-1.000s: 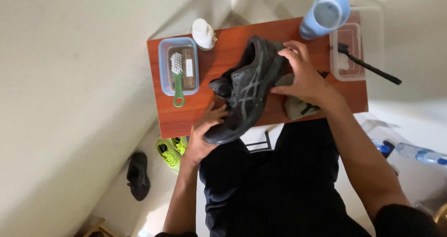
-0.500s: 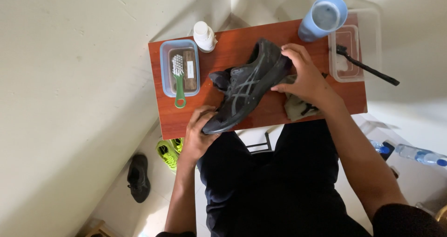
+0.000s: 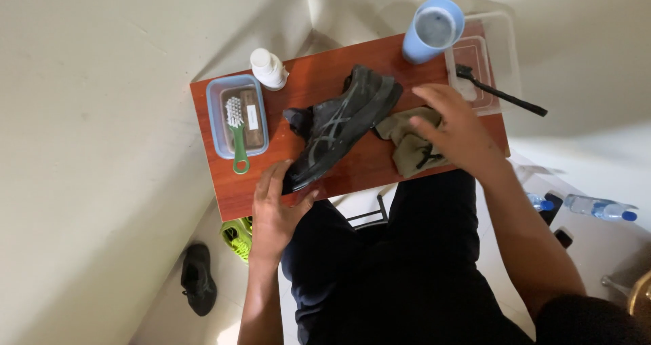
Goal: The person scrubs a black sneaker with a brush and cleaning solution, then wipes it with a cloth. They repeat the process on different parts of the shoe, including the sole and upper, using a small brush and a cloth.
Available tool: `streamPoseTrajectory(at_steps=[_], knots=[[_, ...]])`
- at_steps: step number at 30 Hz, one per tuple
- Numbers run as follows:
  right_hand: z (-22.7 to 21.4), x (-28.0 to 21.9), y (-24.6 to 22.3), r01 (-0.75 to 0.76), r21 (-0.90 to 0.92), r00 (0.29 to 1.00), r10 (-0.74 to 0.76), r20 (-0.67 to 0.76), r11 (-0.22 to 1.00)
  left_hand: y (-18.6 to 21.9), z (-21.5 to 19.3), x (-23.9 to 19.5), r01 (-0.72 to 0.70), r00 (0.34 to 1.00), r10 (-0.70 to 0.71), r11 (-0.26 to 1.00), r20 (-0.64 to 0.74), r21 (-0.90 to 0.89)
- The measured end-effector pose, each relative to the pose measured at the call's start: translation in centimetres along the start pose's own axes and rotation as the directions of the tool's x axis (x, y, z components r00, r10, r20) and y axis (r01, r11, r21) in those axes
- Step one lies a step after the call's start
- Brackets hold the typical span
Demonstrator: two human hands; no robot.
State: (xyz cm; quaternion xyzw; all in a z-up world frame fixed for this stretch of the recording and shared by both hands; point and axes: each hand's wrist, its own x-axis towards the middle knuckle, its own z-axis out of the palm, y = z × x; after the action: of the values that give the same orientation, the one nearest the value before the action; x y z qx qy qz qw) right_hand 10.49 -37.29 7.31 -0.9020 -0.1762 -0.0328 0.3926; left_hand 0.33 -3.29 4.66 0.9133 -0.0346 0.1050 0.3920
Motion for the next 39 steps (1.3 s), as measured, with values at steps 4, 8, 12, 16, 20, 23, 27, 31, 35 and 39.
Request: streamPoseTrajectory(at_steps=[4,8,12,16,20,23,27,31,35,39], knots=[[-3.4,-1.1,3.7,0.031,-0.116,0.984,-0.051,-0.172,0.993,2.7,-1.2,1.0,-0.112,0.993,0.113,0.993,-0.026,0.049],[-6.4,-1.1,7.5,-0.191,-0.508,0.982,0.163,-0.1,0.84,5.4,-1.0,1.1,-0.235,0.968,0.245,0.96,-0.053,0.153],[-6.6,-1.8,11.9,-0.26,-0.684,0.946,0.323,-0.037,0.682,7.8,1.2,1.8,-0.365,0.928,0.368,0.929,-0.064,0.059],[-6.2,-1.1,10.9,-0.258,-0.676,0.955,0.288,-0.071,0.691,11.6,4.6,4.1,-0.497,0.867,0.494,0.866,-0.069,-0.059],[-5.3,-0.9,10.6,-0.311,-0.651,0.924,0.38,-0.037,0.692,13.1,12.2,6.1,-0.605,0.796,0.596,0.789,-0.105,-0.107],[-4.9,-1.2,10.9,-0.204,-0.732,0.971,0.229,-0.066,0.651,13.2,18.2,8.1,-0.623,0.778,0.615,0.782,-0.132,-0.027],[-5.1,0.7,8.9,-0.252,-0.771,0.959,0.256,-0.12,0.584,13.9,22.3,10.5,-0.632,0.766,0.643,0.754,-0.002,0.181],[-2.9,0.9,13.4,-0.318,-0.775,0.94,0.287,-0.183,0.546,12.7,25.5,10.8,-0.635,0.771,0.634,0.759,0.06,0.144],[-3.3,3.0,8.9,-0.401,-0.722,0.901,0.386,-0.199,0.564,12.6,25.5,11.1,-0.639,0.767,0.636,0.77,0.089,0.004],[-3.1,3.3,8.2,-0.403,-0.677,0.891,0.435,-0.135,0.616,12.2,25.3,11.1,-0.626,0.767,0.633,0.774,0.107,-0.097]])
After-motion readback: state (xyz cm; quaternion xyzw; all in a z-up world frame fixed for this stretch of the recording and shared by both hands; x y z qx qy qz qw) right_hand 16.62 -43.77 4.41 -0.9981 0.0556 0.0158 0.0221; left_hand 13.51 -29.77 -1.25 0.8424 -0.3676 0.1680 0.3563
